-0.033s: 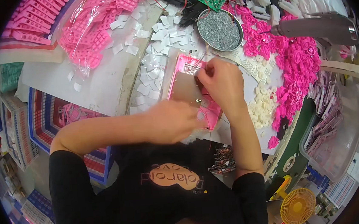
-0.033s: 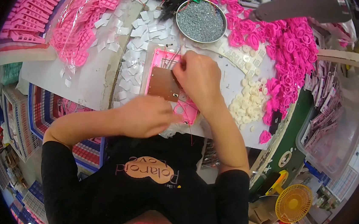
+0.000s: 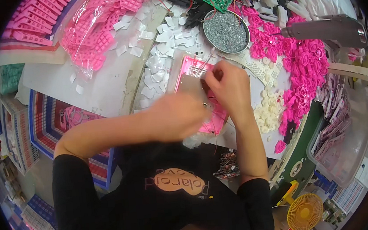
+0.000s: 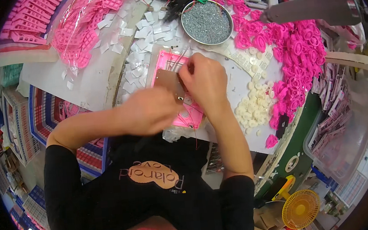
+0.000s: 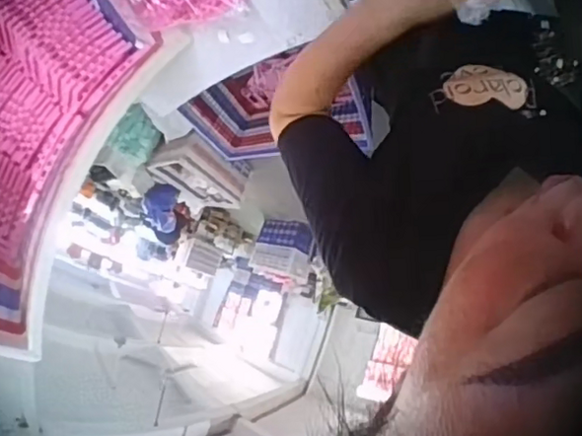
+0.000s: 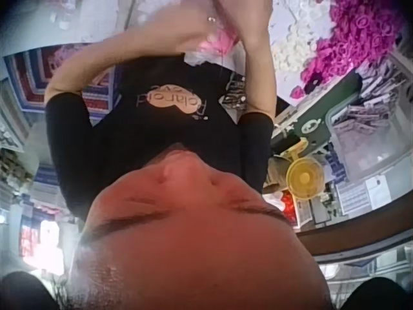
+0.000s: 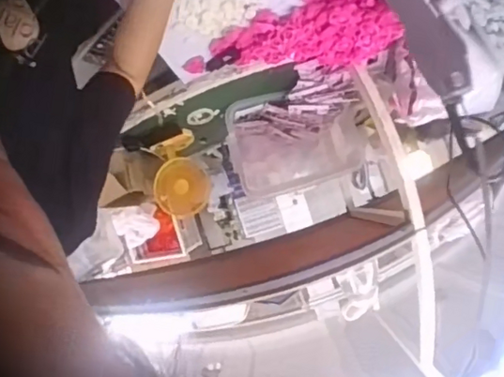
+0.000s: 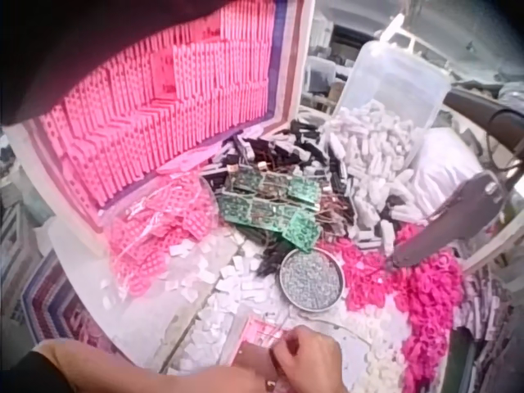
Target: Assemble a plastic toy box by installing internal components and wiring.
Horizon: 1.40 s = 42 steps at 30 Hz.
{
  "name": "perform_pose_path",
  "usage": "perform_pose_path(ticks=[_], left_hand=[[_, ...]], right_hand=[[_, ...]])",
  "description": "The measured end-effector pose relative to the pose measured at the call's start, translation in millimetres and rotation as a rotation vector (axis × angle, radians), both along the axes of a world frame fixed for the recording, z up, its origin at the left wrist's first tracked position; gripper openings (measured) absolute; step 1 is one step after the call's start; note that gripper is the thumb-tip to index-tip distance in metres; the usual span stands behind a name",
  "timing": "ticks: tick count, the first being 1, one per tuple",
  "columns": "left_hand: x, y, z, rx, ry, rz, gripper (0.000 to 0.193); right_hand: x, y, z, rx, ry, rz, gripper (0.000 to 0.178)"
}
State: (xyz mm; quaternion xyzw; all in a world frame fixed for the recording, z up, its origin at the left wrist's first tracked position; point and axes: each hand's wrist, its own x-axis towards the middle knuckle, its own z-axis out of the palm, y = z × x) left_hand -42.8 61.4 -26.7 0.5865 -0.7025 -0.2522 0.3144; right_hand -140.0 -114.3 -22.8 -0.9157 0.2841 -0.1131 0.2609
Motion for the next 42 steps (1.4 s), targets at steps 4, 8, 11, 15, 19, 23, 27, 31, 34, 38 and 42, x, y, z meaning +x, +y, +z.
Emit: perform_pose_path(ticks=[4, 8, 11, 15, 19, 23, 27, 31, 34, 38, 42], left_hand=[[41, -54, -7, -0.244, -0.208, 0.517, 0.016], [46, -73, -18, -0.162, -0.244, 0.468, 0.012], [46, -77, -20, -0.092, -0.165, 0.457, 0.011], [45, -74, -26, -0.213, -0.207, 0.448, 0.011], [43, -67, -21, -0.394, -0.360, 0.397, 0.016], [40, -67, -21, -0.422, -0.300, 0.353, 0.016], [37, -59, -25, -0.282, -0.109, 0.418, 0.012], [36, -54, -19, -0.192, -0.018, 0.457, 0.012], [36, -55, -22, -0.247, -0.027, 0.441, 0.011], [35, -51, -18, -0.188, 0.013, 0.474, 0.005], [35, -51, -15, -0.131, -0.041, 0.466, 0.007]], right_hand=[[-11, 19, 6, 0.379, -0.260, -0.115, 0.014], [-19, 23, -7, 0.011, -0.380, 0.167, 0.008], [-22, 29, -10, -0.191, -0.280, 0.343, 0.019], [-30, 18, 21, -0.045, -0.212, 0.508, 0.022], [-26, -10, 26, -0.242, -0.325, 0.310, 0.025], [-31, -30, 6, -0.205, -0.256, 0.326, 0.029], [-32, -31, 1, -0.308, -0.269, 0.326, 0.031], [-9, -34, 3, -0.309, -0.322, 0.329, 0.021], [3, -47, -5, -0.272, -0.314, 0.453, 0.016], [-10, -40, 6, -0.370, -0.253, 0.458, 0.018], [-28, -10, 14, -0.428, -0.108, 0.430, 0.008]])
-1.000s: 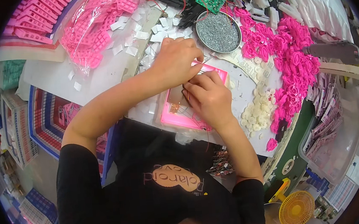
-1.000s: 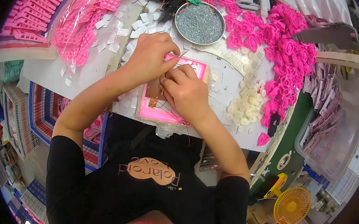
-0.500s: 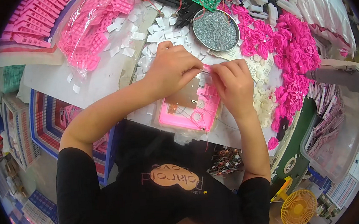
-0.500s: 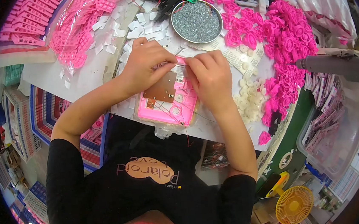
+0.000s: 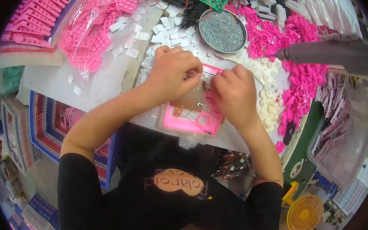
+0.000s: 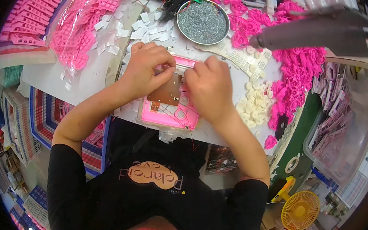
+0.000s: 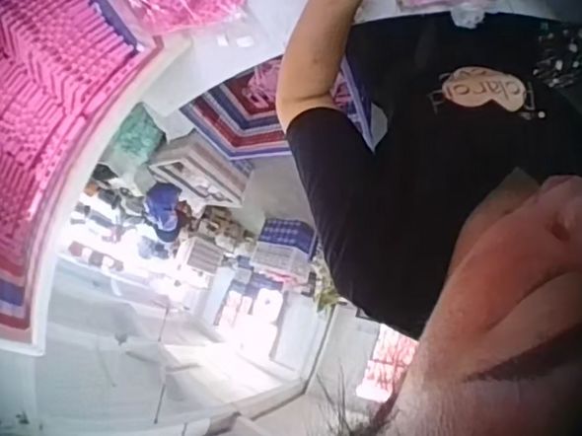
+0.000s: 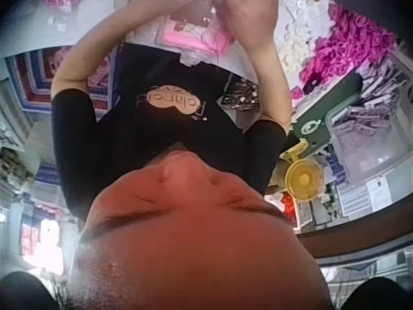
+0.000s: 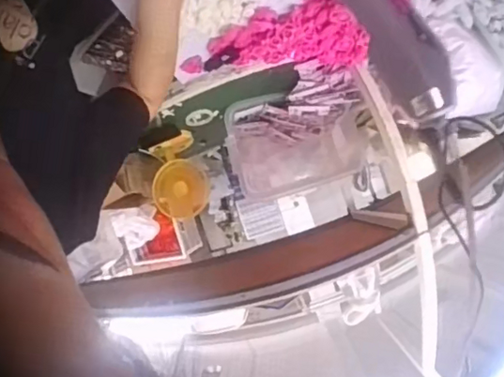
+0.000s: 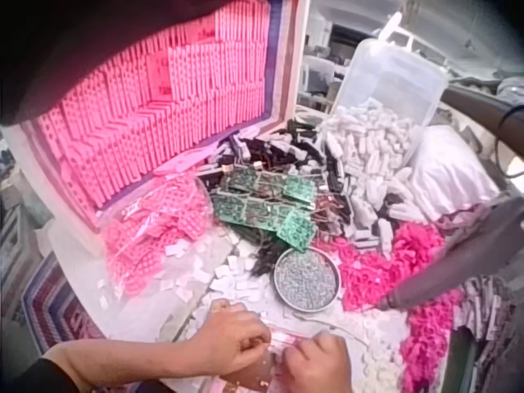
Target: Assemble a plastic toy box by installing internal components and wiring.
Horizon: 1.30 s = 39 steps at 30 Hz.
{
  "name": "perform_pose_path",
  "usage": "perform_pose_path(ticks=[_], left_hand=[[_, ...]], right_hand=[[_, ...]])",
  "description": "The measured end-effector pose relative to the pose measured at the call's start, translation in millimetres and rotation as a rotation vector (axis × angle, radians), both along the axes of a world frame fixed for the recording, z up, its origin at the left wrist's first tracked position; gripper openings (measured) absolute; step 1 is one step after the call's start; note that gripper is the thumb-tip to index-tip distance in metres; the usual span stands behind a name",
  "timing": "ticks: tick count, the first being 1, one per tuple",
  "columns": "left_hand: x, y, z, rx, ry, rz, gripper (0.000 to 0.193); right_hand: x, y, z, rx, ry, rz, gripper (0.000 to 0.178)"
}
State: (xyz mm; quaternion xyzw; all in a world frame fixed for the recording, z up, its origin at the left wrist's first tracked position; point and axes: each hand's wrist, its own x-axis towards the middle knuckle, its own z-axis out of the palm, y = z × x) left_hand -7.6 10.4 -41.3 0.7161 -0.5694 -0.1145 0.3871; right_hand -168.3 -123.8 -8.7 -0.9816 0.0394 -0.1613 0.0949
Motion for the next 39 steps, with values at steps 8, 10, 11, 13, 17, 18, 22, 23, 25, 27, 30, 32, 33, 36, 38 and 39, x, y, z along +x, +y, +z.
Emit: perform_pose_path(ticks=[8, 10, 11, 13, 17, 18, 22, 23, 25, 27, 30, 32, 33, 36, 38, 39], left_hand=[[1, -16, 11, 0.025, -0.216, -0.177, 0.008], [1, -20, 13, 0.048, -0.229, -0.139, 0.007], [2, -19, 13, 0.046, -0.204, -0.124, 0.007], [5, -16, 10, 0.046, -0.153, -0.089, 0.007], [4, -15, 7, 0.032, -0.177, -0.166, 0.006], [3, -16, 9, 0.044, -0.207, -0.203, 0.005], [-7, -29, 16, 0.158, -0.453, -0.334, 0.006], [-10, -32, 18, 0.179, -0.500, -0.366, 0.007], [-15, -38, 24, 0.221, -0.595, -0.431, 0.010], [-21, -41, 35, 0.299, -0.632, -0.504, 0.011], [-27, -44, 38, 0.369, -0.653, -0.571, 0.012], [-29, -51, 42, 0.467, -0.604, -0.597, 0.013], [-27, -57, 44, 0.553, -0.553, -0.600, 0.013], [-21, -72, 55, 0.720, -0.450, -0.534, 0.016], [-16, -73, 56, 0.737, -0.409, -0.489, 0.016], [-13, -72, 55, 0.711, -0.394, -0.485, 0.015]], right_hand=[[-8, 21, 4, -0.019, 0.048, -0.106, 0.004], [1, 11, 3, -0.039, -0.009, -0.126, 0.004], [1, 10, 0, -0.047, 0.021, -0.101, 0.004], [1, 9, -7, -0.062, 0.082, -0.045, 0.004], [-12, 26, 5, 0.012, 0.163, 0.028, 0.005], [-16, 31, 4, 0.023, 0.164, 0.015, 0.006], [-26, 43, 2, 0.116, 0.124, -0.127, 0.014], [-27, 45, 1, 0.145, 0.100, -0.165, 0.016], [-28, 45, 0, 0.145, 0.047, -0.191, 0.015], [-29, 45, 0, 0.145, 0.026, -0.212, 0.015], [-31, 44, 2, 0.157, 0.039, -0.221, 0.016], [-32, 41, 1, 0.185, 0.048, -0.220, 0.015], [-31, 40, 2, 0.171, 0.071, -0.223, 0.015], [-29, 33, 7, 0.131, 0.160, -0.221, 0.012], [-26, 26, 9, 0.107, 0.238, -0.191, 0.011], [-24, 24, 10, 0.122, 0.241, -0.180, 0.011]])
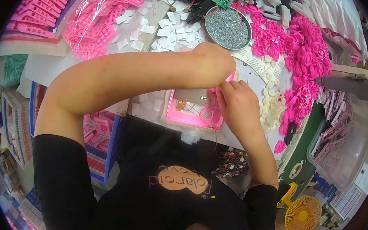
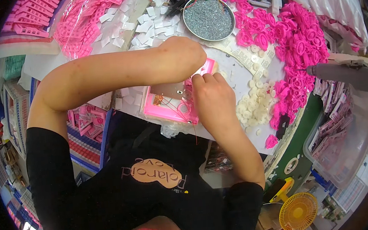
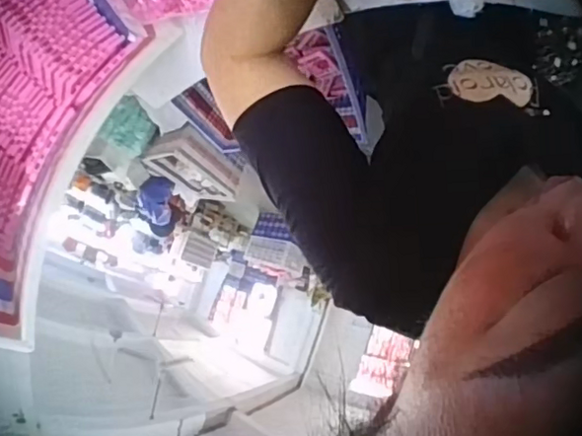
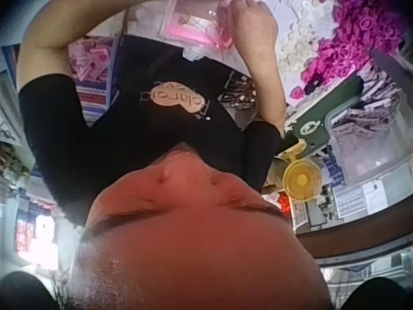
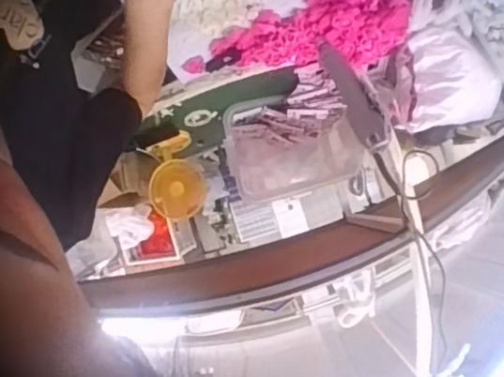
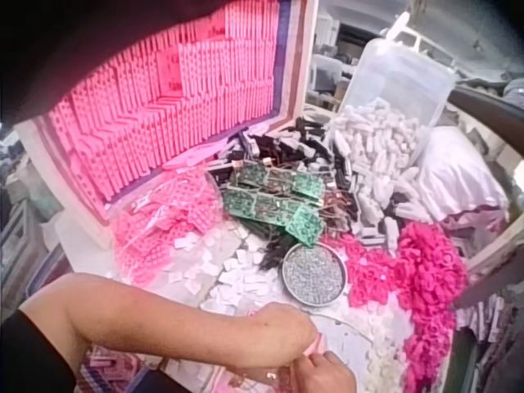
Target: Assemble a plastic toy box by installing internal components and wiring.
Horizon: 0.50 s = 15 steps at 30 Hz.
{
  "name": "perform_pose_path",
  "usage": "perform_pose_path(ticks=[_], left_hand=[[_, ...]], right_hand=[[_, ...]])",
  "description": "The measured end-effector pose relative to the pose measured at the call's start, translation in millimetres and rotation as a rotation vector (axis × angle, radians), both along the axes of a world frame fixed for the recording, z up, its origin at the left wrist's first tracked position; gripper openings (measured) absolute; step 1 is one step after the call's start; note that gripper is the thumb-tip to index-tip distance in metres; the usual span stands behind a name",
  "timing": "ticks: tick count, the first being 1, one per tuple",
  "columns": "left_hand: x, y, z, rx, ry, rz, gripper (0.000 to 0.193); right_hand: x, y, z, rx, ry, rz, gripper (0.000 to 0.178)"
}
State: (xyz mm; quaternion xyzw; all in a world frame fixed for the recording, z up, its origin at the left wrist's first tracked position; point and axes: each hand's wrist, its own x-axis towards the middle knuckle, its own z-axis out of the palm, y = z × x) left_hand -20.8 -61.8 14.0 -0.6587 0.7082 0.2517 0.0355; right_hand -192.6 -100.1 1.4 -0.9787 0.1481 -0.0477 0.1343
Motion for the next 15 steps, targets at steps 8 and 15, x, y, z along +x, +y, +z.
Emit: perform_pose_path(ticks=[8, 15], left_hand=[[23, -1, -15, -0.034, 0.089, -0.035, 0.012], [23, 12, -23, -0.161, 0.104, -0.060, 0.011]], right_hand=[[9, -10, -29, 0.201, -0.392, -0.020, 0.012], [8, -10, -42, 0.275, -0.386, -0.109, 0.011]])
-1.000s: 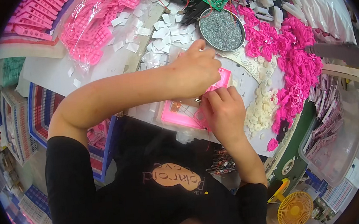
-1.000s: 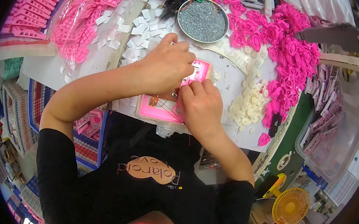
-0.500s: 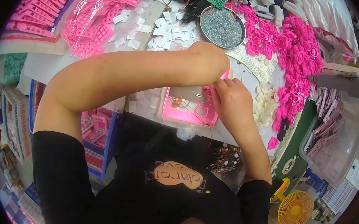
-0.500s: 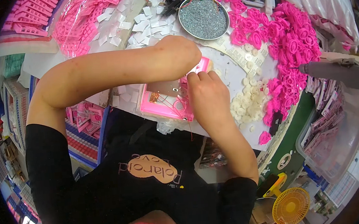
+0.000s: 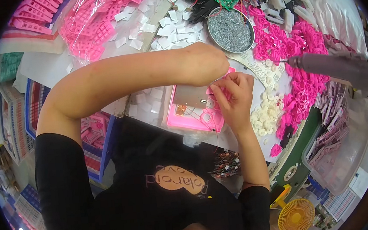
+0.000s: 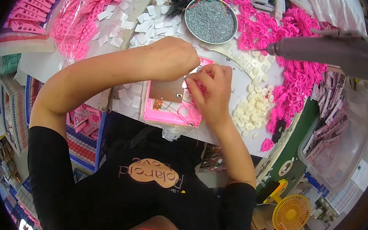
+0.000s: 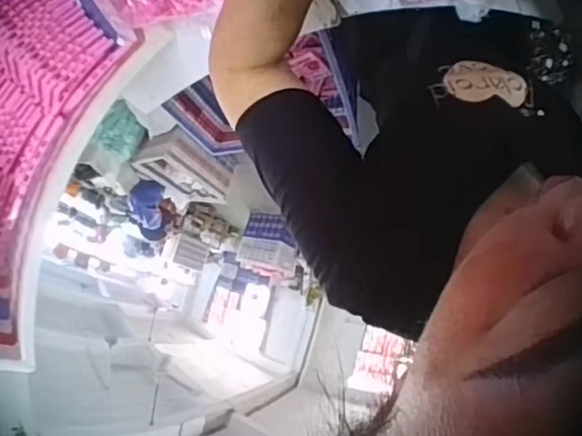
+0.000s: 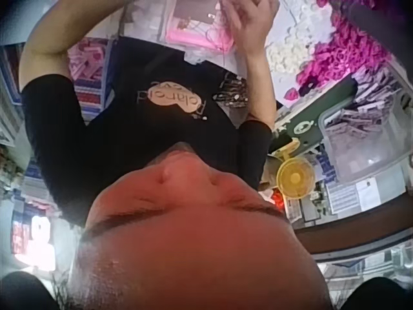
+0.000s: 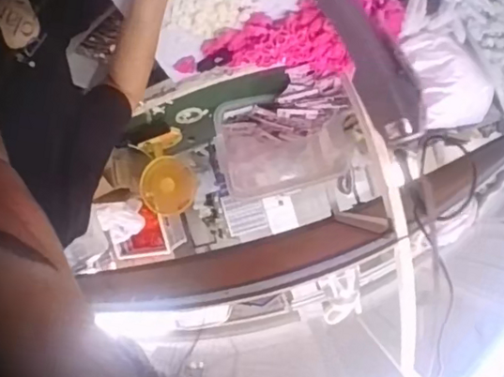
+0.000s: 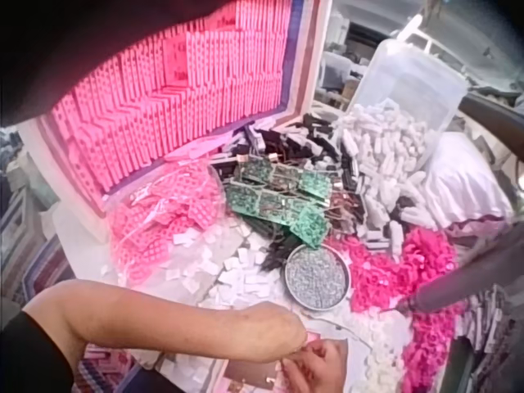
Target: Assemble a plastic toy box by installing internal components and wiring.
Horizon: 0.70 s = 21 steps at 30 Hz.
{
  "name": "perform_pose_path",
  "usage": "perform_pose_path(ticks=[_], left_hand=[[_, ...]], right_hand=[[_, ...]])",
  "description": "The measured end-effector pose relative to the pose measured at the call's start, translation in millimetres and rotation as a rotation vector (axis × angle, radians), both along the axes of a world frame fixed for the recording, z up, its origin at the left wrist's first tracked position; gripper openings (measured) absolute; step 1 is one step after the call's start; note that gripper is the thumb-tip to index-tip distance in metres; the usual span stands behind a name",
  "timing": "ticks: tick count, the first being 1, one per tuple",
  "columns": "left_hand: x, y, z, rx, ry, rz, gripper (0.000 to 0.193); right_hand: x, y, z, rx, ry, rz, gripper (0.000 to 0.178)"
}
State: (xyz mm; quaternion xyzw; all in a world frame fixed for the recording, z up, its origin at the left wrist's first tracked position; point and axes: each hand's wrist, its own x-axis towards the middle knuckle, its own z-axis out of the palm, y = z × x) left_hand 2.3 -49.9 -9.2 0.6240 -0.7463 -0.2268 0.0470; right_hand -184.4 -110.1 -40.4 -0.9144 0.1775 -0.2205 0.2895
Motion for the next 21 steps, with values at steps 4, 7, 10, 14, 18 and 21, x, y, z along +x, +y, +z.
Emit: perform_pose_path(ticks=[4, 7, 10, 14, 18, 21], left_hand=[[1, 7, -13, -0.072, 0.005, 0.000, 0.011], [3, 7, -15, -0.118, 0.000, -0.016, 0.012], [3, 9, -18, -0.116, 0.038, 0.020, 0.013], [4, 7, -21, -0.100, 0.049, 0.025, 0.015], [6, 4, -18, -0.041, 0.059, -0.017, 0.013], [5, 4, -16, -0.039, 0.044, -0.018, 0.014]], right_hand=[[-3, -16, 11, -0.168, 0.067, 0.212, 0.016], [-9, -24, 14, -0.274, 0.078, 0.352, 0.022], [-10, -26, 17, -0.319, 0.086, 0.422, 0.025], [-5, -28, 24, -0.321, 0.120, 0.460, 0.025], [-1, -31, 35, -0.265, 0.214, 0.510, 0.028], [1, -39, 35, -0.088, 0.200, 0.524, 0.026]])
